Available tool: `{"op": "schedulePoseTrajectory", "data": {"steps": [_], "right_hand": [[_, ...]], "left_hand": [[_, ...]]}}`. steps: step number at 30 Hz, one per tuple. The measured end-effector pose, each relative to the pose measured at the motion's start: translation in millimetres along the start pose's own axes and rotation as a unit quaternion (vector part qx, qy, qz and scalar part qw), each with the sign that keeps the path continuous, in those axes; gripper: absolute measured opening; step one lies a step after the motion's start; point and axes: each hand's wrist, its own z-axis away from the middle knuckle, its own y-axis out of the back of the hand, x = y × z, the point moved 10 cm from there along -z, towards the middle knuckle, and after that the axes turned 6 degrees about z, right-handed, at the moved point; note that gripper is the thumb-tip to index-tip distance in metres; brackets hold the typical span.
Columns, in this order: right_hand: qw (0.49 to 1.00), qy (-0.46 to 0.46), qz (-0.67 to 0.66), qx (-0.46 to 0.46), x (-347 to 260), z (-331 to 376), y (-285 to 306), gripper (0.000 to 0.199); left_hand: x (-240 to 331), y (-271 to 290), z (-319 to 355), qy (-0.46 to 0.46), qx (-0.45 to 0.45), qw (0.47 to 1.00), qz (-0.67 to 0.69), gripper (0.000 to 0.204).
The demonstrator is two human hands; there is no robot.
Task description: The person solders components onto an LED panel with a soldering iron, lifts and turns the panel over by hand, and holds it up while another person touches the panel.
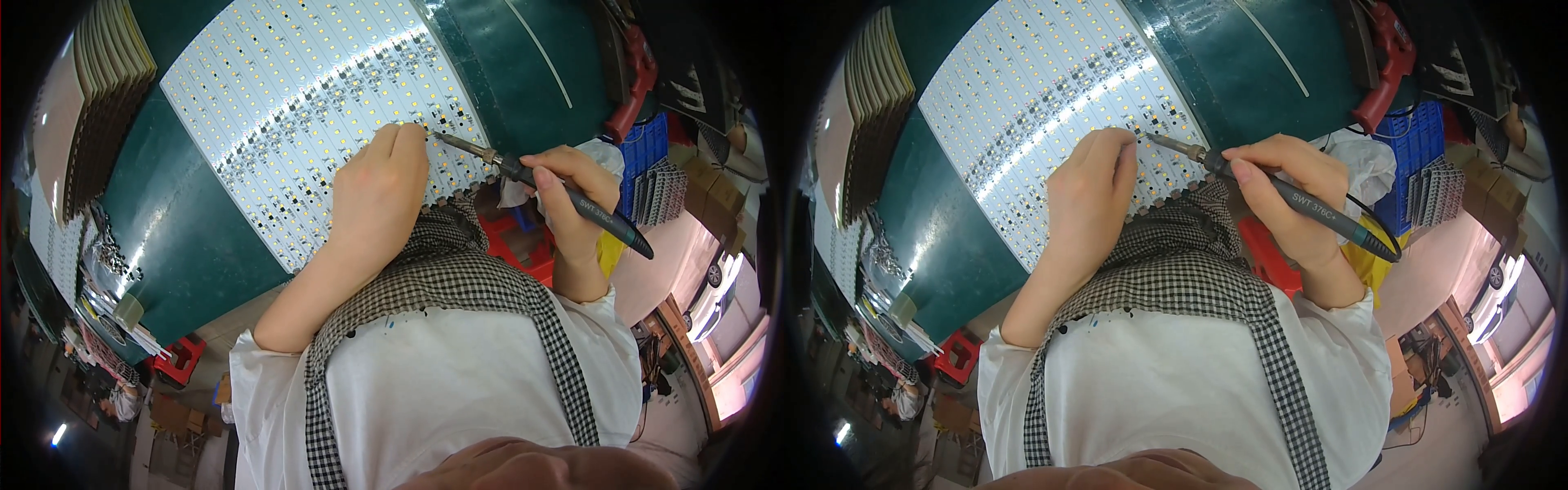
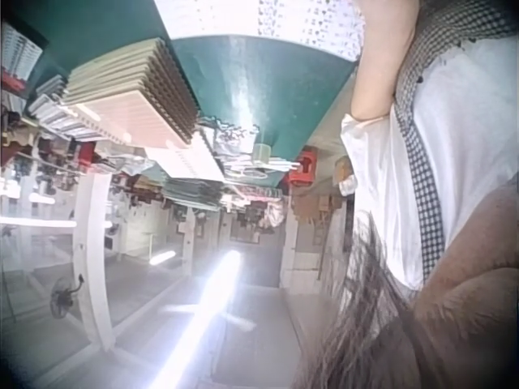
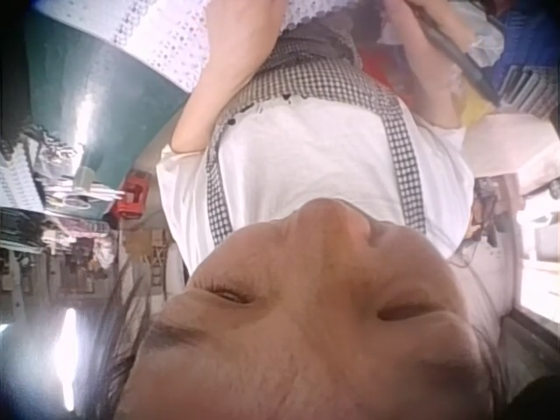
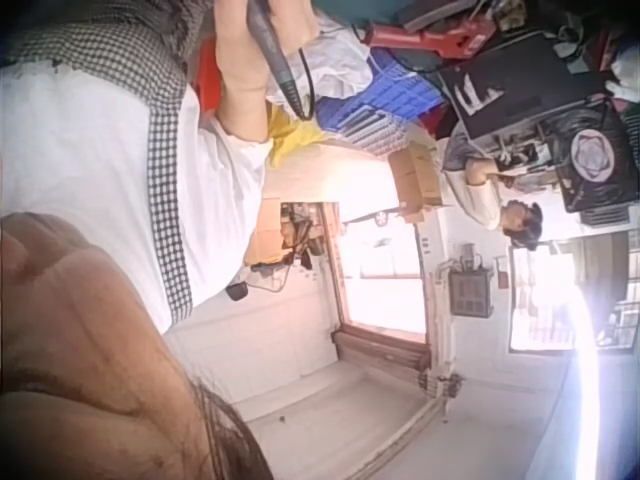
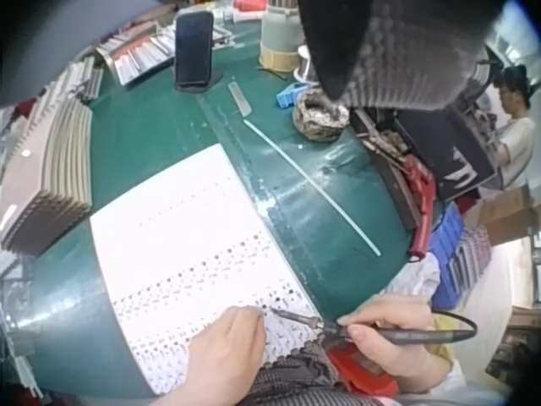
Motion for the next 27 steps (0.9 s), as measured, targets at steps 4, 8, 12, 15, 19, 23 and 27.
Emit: {"op": "schedulePoseTrajectory", "data": {"steps": [4,8,12,15,19,23,27], "right_hand": [[1.000,-0.004,0.003,-0.002,-2.7,0.3,-1.2,0.011],[0.999,0.025,0.016,0.033,-10.2,3.3,4.6,0.010],[0.997,0.052,0.038,0.048,-18.0,5.0,10.6,0.009],[0.997,0.059,0.026,0.052,-18.8,4.4,8.0,0.009],[0.999,0.048,-0.006,0.025,-15.6,4.0,-0.3,0.009],[0.999,0.035,0.013,0.003,-17.2,1.6,-8.9,0.010],[0.999,0.028,0.018,-0.001,-14.1,0.9,-10.5,0.010]], "left_hand": [[5.3,0.9,-0.2,-0.025,0.000,1.000,-0.005,0.009],[6.8,10.1,3.1,-0.015,0.011,0.998,-0.053,0.009],[-7.6,21.2,9.5,0.019,0.052,0.998,0.007,0.010],[-9.1,24.5,12.6,0.017,0.057,0.998,0.000,0.010],[-10.6,22.3,13.8,0.022,0.051,0.998,0.009,0.010],[-12.9,18.7,13.6,0.031,0.039,0.999,0.015,0.009],[-13.6,16.7,13.1,0.031,0.037,0.999,0.019,0.008]]}}
